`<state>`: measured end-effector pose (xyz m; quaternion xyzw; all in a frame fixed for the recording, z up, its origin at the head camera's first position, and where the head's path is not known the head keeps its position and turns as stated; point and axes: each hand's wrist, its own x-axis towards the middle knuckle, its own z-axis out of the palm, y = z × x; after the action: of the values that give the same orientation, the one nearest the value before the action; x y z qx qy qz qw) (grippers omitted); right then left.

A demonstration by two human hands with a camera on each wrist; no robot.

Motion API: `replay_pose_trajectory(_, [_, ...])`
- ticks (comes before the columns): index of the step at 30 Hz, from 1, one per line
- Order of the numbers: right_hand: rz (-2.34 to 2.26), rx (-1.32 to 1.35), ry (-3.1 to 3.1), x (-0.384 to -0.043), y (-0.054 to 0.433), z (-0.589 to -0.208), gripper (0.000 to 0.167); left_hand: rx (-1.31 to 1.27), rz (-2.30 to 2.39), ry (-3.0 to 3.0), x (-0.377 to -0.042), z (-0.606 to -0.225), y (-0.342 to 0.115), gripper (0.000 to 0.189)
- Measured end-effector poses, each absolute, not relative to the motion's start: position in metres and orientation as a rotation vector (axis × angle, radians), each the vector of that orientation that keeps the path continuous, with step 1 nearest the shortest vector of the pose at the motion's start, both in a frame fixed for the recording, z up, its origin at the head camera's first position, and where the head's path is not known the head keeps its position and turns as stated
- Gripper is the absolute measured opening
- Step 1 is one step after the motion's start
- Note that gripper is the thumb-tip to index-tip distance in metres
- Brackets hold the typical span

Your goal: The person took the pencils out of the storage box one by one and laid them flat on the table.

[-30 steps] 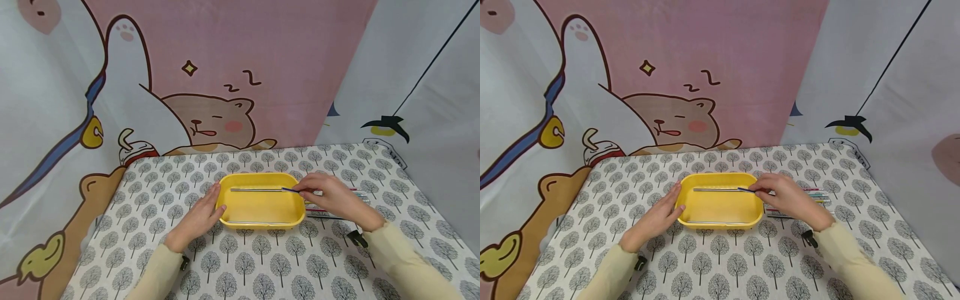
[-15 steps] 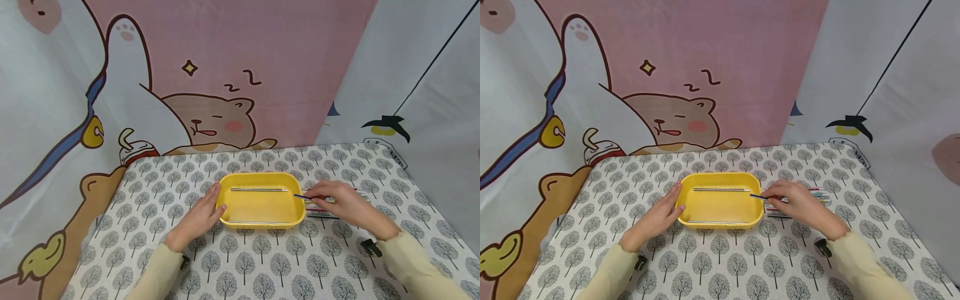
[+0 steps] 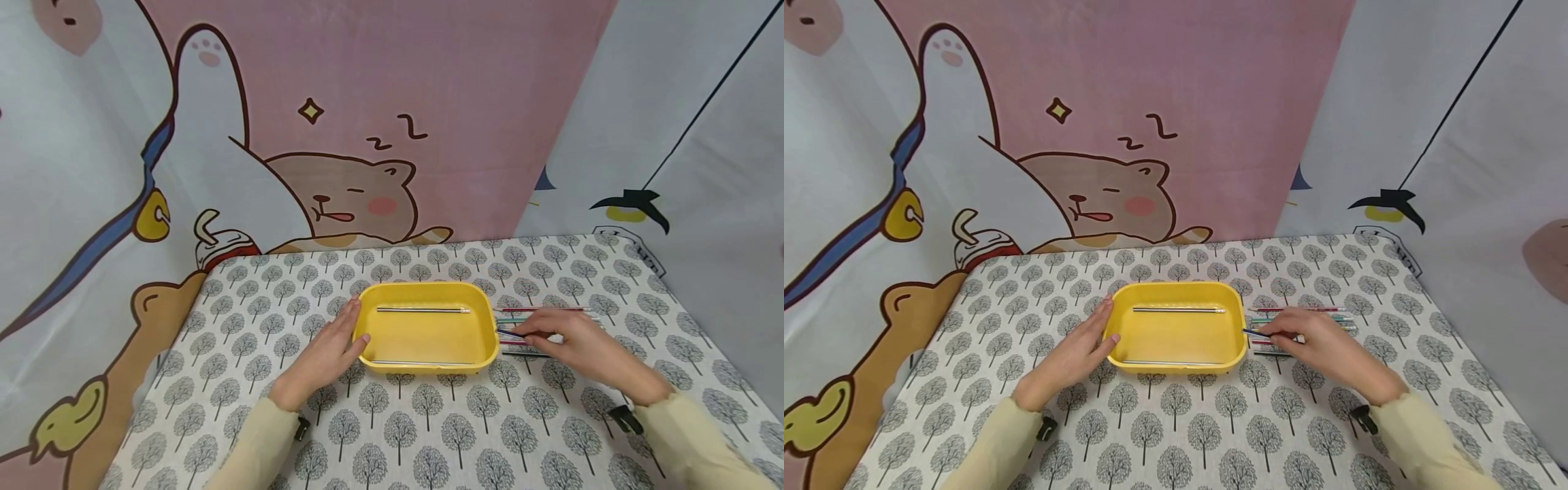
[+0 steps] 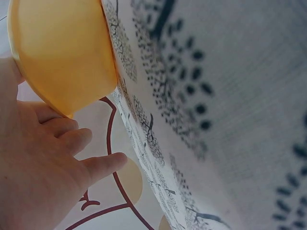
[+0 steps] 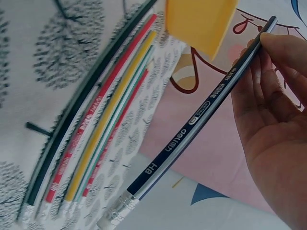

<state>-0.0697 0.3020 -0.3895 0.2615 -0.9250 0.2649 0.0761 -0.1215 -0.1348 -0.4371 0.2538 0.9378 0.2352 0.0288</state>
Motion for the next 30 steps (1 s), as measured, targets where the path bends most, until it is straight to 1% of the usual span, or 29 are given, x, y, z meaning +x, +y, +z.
replay_pose_trajectory(18, [0.778, 0.719, -2.877, -0.062, 0.319, -0.411, 0.032, 0.775, 0.717, 2.888, -0.122, -0.437, -0.134, 0.071])
replay_pose_trajectory(26, [0.782, 0.805, -2.824, -0.064, 0.323, -0.419, 0.033, 0.778, 0.725, 2.889, -0.121, -0.436, -0.134, 0.071])
replay_pose_trajectory(30, [0.815, 0.838, -2.799, -0.064, 0.323, -0.422, 0.036, 0.777, 0.725, 2.889, -0.121, -0.436, -0.135, 0.071])
